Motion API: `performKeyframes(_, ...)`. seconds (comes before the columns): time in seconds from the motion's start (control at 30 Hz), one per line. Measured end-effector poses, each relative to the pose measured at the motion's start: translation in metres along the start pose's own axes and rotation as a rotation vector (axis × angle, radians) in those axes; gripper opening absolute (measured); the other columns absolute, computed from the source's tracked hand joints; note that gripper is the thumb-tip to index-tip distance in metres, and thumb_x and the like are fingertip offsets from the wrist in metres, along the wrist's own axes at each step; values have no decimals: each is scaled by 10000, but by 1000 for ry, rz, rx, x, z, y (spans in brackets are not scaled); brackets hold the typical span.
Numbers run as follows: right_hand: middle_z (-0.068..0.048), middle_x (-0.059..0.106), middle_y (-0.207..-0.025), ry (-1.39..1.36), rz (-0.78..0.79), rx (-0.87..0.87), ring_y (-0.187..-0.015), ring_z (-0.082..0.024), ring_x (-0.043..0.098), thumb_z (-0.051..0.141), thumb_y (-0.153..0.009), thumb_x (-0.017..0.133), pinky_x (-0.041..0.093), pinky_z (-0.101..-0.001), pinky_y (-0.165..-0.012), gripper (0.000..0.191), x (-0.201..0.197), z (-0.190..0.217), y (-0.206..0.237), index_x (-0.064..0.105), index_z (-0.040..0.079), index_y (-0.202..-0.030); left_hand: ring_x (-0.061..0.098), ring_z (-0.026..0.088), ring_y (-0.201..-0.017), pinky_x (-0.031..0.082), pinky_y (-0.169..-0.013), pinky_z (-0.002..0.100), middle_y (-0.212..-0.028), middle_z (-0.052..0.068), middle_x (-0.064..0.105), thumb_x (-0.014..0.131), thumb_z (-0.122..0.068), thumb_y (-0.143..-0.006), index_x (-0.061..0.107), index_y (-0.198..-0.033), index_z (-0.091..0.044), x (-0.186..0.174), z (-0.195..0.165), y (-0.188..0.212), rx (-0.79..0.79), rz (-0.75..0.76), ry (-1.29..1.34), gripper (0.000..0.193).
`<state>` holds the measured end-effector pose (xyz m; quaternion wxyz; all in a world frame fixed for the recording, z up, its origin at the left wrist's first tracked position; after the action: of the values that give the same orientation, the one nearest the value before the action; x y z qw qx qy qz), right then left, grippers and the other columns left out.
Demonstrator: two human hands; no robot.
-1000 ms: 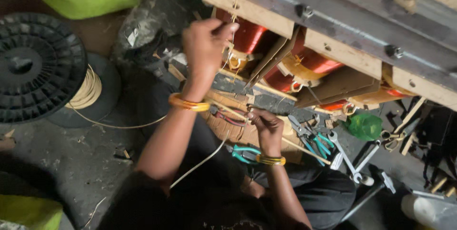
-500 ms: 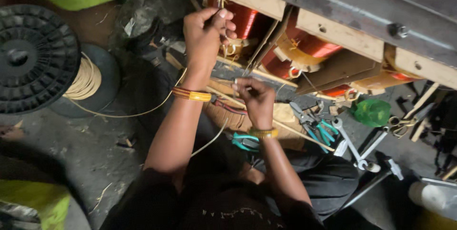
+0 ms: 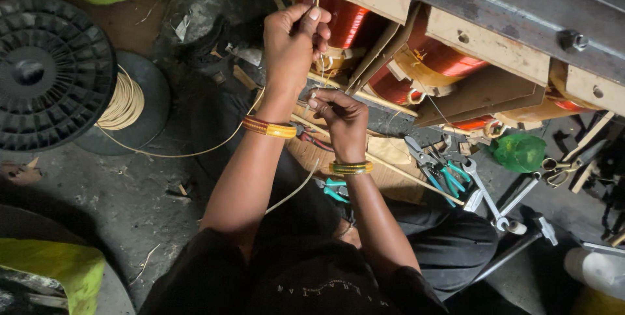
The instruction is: The person sits on the floor of a workshop and winds copper wire by hand onto transformer coil bobbins mounted on a wooden frame, guiding the wire around the coil and pulling it taut. They occasionally use pliers to cut or grip the wire and adjust the wound coils.
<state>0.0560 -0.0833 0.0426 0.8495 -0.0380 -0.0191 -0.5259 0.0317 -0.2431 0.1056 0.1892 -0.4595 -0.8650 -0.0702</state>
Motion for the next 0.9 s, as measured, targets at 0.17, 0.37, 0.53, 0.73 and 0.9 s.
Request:
performKeyframes(0.17, -56, 792, -973, 31, 0, 1, -852, -96, 720, -3, -888, 786, 589, -249, -733, 149, -3, 4, 1, 787, 24, -1035, 570, 74, -529, 406, -457, 226, -685, 22, 646, 606, -100, -1032, 716, -928, 26, -1, -5, 2, 35, -16, -71, 197)
performKeyframes(0.37, -47, 785, -988, -37, -2, -6, -854, -91, 699, -5, -898, 776, 574, -248, -744, 156, -6, 6, 6, 783, 7, -1053, 548, 66, -535, 389, -461, 224, -686, 20, 640, 614, -98, -1037, 713, -930, 26, 0, -5, 3, 58, -6, -63, 191)
performKeyframes(0.53, -40, 762, -919, -63, -88, -10, -787, -78, 675, -26, -866, 792, 573, -241, -720, 186, -5, 13, -9, 753, -13, -1047, 691, 103, -600, 497, -495, 221, -750, 56, 719, 662, -136, -997, 718, -953, 17, 0, -9, 3, 24, 23, -29, 168)
performKeyframes(0.73, -32, 751, -928, 164, -207, -251, -843, -69, 672, -43, -902, 766, 570, -226, -773, 92, 8, 55, -37, 723, -28, -981, 748, 90, -625, 483, -455, 222, -766, 76, 775, 733, -180, -917, 742, -892, -3, -5, -18, 2, -61, -63, -164, 178)
performKeyframes(0.9, -53, 772, -904, 295, -276, -295, -821, -84, 672, -33, -931, 740, 560, -242, -764, 84, 23, 85, -55, 747, -40, -1015, 660, 82, -598, 485, -494, 230, -715, 54, 765, 793, -170, -911, 786, -889, 4, -3, -40, 2, 261, -103, -470, 176)
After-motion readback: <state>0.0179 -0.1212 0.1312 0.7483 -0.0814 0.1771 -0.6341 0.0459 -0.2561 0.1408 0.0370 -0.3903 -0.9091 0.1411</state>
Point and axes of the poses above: each hand's wrist, its own y-axis away from the middle knuckle, its own x-axis out of the palm, z = x × y, the point moved 5 cm from there along -y, towards the middle knuckle
